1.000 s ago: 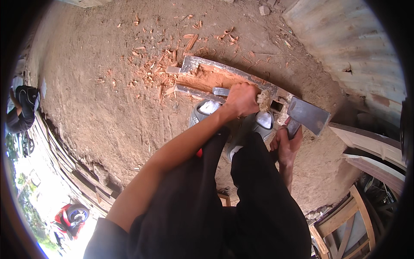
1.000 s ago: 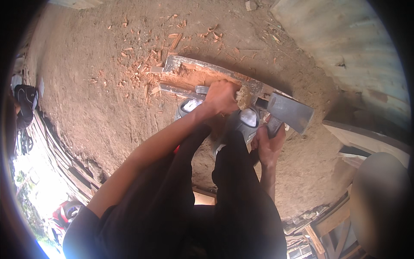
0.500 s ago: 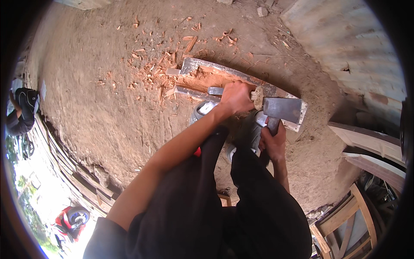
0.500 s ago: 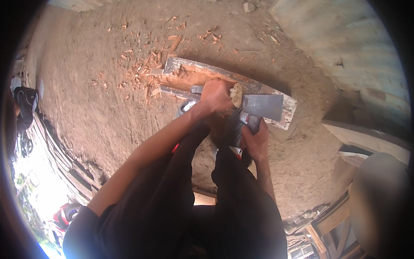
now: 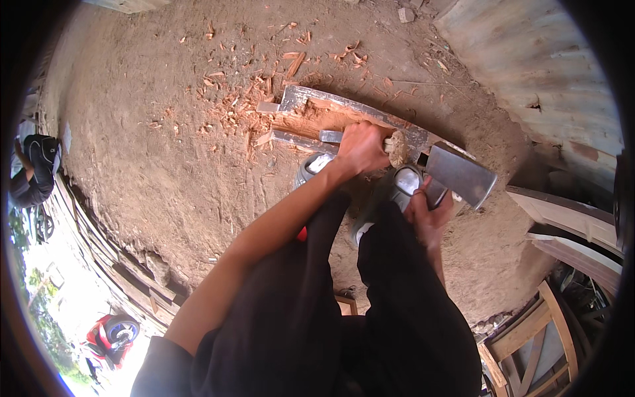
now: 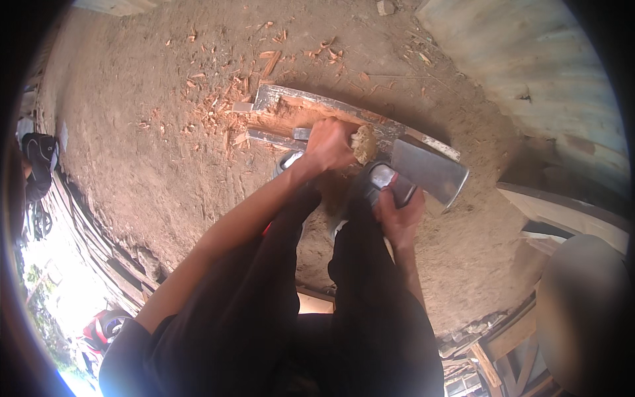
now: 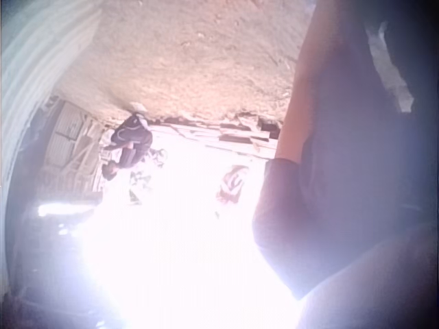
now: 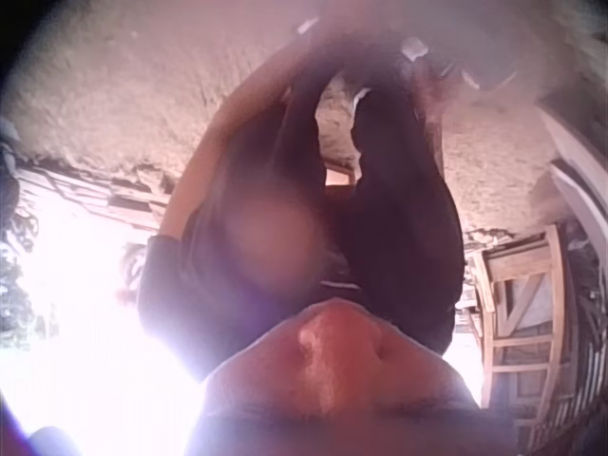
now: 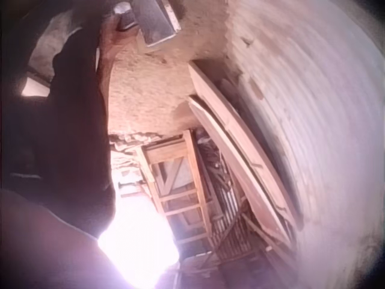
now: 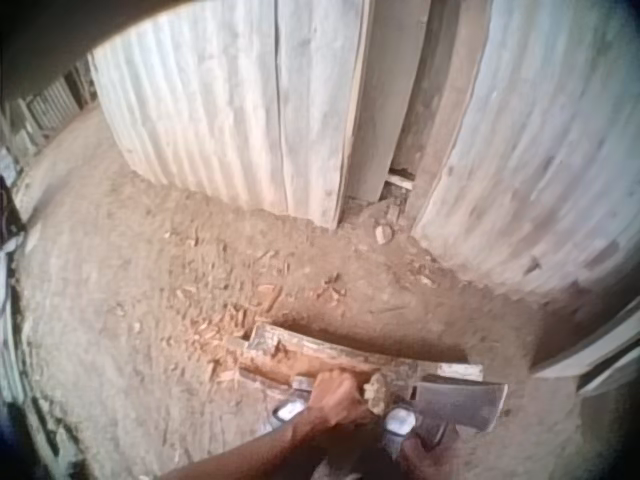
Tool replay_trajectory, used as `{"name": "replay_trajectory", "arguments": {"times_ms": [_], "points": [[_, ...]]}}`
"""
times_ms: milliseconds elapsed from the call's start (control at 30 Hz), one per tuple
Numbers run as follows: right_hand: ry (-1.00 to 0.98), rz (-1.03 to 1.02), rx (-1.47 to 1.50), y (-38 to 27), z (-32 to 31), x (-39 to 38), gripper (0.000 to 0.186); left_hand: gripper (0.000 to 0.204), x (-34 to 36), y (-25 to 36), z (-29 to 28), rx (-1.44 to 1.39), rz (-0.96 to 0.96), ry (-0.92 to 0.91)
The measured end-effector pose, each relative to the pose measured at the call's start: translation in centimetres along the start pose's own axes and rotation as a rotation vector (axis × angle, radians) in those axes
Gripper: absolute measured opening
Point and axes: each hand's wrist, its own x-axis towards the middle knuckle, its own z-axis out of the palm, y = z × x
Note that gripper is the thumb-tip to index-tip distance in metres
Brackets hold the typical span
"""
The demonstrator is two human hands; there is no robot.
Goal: The person uses a hand axe to repeatedly strike and shape a piece of wood resting on a wooden support. Wood chips accumulate around the work area as the person continues to chip away at the wood surface.
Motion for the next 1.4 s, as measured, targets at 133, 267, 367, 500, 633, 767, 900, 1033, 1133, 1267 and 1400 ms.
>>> {"name": "replay_trajectory", "arguments": {"times_ms": [133,267,367,500,633,767,900,1033,1133,1267,1400], "points": [[-0.055,0.028,-0.168,0.2,0.2,0.7,0.015,0.026,0.1,-0.5,0.0,0.040,0.012,-0.012],[-0.084,0.014,0.002,-1.2,0.2,-0.3,0.010,0.025,-0.1,-2.6,0.5,0.106,-0.021,-0.044],[-0.029,-0.029,0.063,-2.0,0.4,-1.2,0.010,0.025,0.1,-1.7,-0.2,0.068,0.009,-0.048],[-0.049,0.002,0.044,-3.7,0.3,-2.2,0.013,0.025,-0.7,-1.2,-0.8,-0.009,0.096,0.048],[-0.042,0.017,0.122,-4.0,-0.7,-2.5,0.018,0.027,-0.8,1.0,-0.4,-0.117,0.214,0.006],[-0.004,0.009,0.133,-5.2,-0.9,-2.8,0.020,0.021,0.3,2.6,0.9,-0.162,0.228,-0.009],[0.017,-0.005,0.140,-5.4,-2.5,-2.5,0.021,0.018,0.6,2.5,1.3,-0.202,0.123,-0.006],[0.030,-0.091,0.115,-5.4,-3.8,-2.1,0.024,0.021,0.3,2.5,1.2,-0.159,0.141,-0.002],[0.038,-0.092,0.133,-5.4,-4.2,-2.1,0.026,0.023,0.1,2.6,1.4,-0.185,0.176,0.016],[0.036,0.036,0.044,-3.3,-3.4,-1.7,0.024,0.031,0.1,2.3,2.8,-0.085,0.229,-0.038],[-0.090,0.072,-0.403,-2.2,-3.8,-1.0,0.027,0.031,-0.2,1.3,3.0,-0.042,0.261,-0.012]]}}
